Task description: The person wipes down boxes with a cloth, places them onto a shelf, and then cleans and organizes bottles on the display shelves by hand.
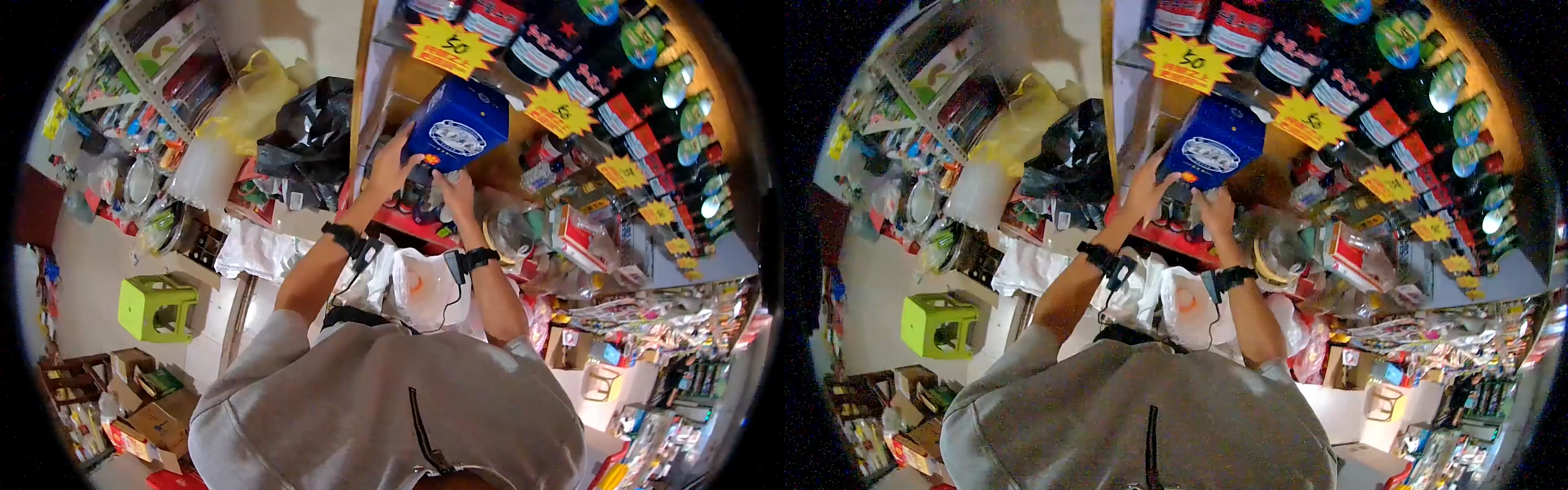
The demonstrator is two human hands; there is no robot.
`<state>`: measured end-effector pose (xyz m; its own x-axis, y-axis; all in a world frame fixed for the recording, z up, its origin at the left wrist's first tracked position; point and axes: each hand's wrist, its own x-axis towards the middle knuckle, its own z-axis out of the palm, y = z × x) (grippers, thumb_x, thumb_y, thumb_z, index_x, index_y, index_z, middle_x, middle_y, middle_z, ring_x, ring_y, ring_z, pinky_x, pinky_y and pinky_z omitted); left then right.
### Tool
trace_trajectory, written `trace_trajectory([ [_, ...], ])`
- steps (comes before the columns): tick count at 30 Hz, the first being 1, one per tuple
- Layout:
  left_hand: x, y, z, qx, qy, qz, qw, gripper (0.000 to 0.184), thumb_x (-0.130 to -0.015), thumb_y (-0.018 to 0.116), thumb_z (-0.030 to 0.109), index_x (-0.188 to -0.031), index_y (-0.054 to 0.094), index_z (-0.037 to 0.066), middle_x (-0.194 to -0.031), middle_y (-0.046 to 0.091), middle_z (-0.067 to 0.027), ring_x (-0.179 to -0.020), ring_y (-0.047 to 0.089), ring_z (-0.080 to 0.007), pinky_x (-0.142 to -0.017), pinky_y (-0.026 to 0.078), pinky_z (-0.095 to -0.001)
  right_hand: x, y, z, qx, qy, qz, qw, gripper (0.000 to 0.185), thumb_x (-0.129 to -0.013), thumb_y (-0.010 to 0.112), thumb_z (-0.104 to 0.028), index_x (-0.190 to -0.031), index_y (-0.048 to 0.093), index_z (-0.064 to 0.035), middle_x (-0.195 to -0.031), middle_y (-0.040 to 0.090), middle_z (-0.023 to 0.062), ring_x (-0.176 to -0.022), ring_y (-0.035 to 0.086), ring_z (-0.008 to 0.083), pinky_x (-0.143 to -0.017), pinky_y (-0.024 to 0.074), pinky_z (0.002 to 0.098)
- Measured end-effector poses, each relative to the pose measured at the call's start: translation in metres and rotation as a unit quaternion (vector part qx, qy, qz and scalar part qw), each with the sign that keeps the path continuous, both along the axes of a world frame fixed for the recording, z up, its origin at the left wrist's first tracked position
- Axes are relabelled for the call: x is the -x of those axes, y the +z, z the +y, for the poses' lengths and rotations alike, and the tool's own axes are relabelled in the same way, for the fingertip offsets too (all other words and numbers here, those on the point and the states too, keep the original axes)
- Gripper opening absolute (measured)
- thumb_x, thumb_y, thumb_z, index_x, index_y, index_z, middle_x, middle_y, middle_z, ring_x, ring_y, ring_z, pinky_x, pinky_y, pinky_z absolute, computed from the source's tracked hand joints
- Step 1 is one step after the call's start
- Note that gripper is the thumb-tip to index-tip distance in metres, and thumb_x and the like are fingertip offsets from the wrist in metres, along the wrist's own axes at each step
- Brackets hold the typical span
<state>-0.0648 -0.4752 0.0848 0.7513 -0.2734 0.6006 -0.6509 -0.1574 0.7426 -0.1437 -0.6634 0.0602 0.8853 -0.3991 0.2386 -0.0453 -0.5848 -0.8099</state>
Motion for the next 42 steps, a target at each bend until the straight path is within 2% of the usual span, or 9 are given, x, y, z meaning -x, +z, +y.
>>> trace_trajectory([
  [13,-0.125,-0.057,-0.043,-0.031,0.110,0.128,0.985,0.073,-0.099,0.060,0.046,-0.148,0.040,-0.005,-0.149,0.047,-0.0270,-0.136,0.046,-0.0425,-0.114,0.037,-0.0464,-0.143,-0.005,-0.022,0.079,-0.057,0.107,0.989,0.076,-0.078,0.078,-0.049,-0.129,0.057,0.0027,-0.122,0.066,0.0270,-0.114,0.063,0.0456,-0.099,0.0497,0.0506],
  [23,-0.083,-0.021,-0.068,0.029,0.228,0.149,0.962,0.068,-0.095,0.061,0.017,-0.153,0.030,-0.004,-0.144,0.046,-0.0344,-0.131,0.047,-0.0495,-0.110,0.040,-0.0491,-0.175,-0.010,-0.001,0.024,-0.154,0.092,0.983,0.061,-0.074,0.083,-0.049,-0.103,0.070,0.0027,-0.111,0.070,0.0289,-0.105,0.068,0.0447,-0.090,0.0558,0.0520],
  [24,-0.071,-0.022,-0.073,0.067,0.247,0.148,0.955,0.069,-0.094,0.060,0.013,-0.153,0.030,-0.005,-0.142,0.046,-0.0362,-0.129,0.048,-0.0509,-0.109,0.040,-0.0495,-0.180,-0.014,-0.004,0.093,-0.131,0.128,0.979,0.063,-0.077,0.079,-0.051,-0.118,0.066,-0.0055,-0.109,0.071,0.0251,-0.101,0.068,0.0448,-0.086,0.0554,0.0523],
  [29,-0.090,-0.048,-0.074,0.079,0.121,0.211,0.967,0.072,-0.094,0.059,0.013,-0.155,0.025,-0.007,-0.146,0.042,-0.0367,-0.135,0.044,-0.0489,-0.113,0.035,-0.0487,-0.184,-0.028,0.000,0.109,-0.169,0.069,0.977,0.069,-0.075,0.077,-0.057,-0.127,0.063,-0.0135,-0.107,0.073,0.0207,-0.099,0.069,0.0444,-0.085,0.0548,0.0528],
  [31,-0.103,-0.050,-0.080,0.056,0.106,0.220,0.968,0.087,-0.097,0.057,0.040,-0.162,0.010,0.007,-0.156,0.037,-0.0294,-0.137,0.043,-0.0496,-0.111,0.038,-0.0471,-0.184,-0.016,0.002,0.075,-0.185,0.073,0.977,0.069,-0.075,0.077,-0.057,-0.126,0.063,-0.0132,-0.108,0.073,0.0215,-0.101,0.068,0.0444,-0.086,0.0549,0.0527],
  [35,-0.095,-0.035,-0.080,0.021,0.085,0.329,0.940,0.080,-0.102,0.051,0.045,-0.162,0.014,0.009,-0.155,0.042,-0.0259,-0.133,0.049,-0.0456,-0.109,0.040,-0.0460,-0.186,-0.018,-0.007,0.145,-0.114,0.104,0.977,0.060,-0.075,0.081,-0.040,-0.118,0.066,-0.0010,-0.108,0.070,0.0255,-0.100,0.068,0.0429,-0.088,0.0574,0.0520],
  [37,-0.108,-0.050,-0.070,0.102,0.029,0.351,0.930,0.076,-0.099,0.056,0.025,-0.161,0.018,0.005,-0.157,0.037,-0.0281,-0.143,0.039,-0.0413,-0.115,0.034,-0.0406,-0.186,-0.016,-0.011,0.190,-0.106,0.045,0.975,0.059,-0.076,0.079,-0.042,-0.115,0.067,0.0001,-0.105,0.071,0.0257,-0.098,0.068,0.0432,-0.088,0.0571,0.0522],
  [38,-0.120,-0.067,-0.066,0.174,-0.004,0.319,0.931,0.075,-0.098,0.058,0.018,-0.161,0.019,0.005,-0.158,0.035,-0.0278,-0.146,0.036,-0.0390,-0.117,0.031,-0.0385,-0.185,0.000,-0.011,0.160,-0.055,0.178,0.969,0.065,-0.078,0.077,-0.046,-0.126,0.063,-0.0047,-0.112,0.069,0.0264,-0.106,0.066,0.0451,-0.090,0.0553,0.0509],
  [42,-0.101,-0.027,-0.048,0.063,0.035,0.299,0.952,0.071,-0.099,0.058,0.016,-0.160,0.023,0.006,-0.157,0.040,-0.0251,-0.144,0.039,-0.0359,-0.117,0.031,-0.0381,-0.151,0.026,0.007,0.037,-0.005,0.204,0.978,0.077,-0.080,0.075,-0.041,-0.143,0.050,-0.0064,-0.121,0.066,0.0296,-0.114,0.063,0.0467,-0.095,0.0523,0.0490],
])
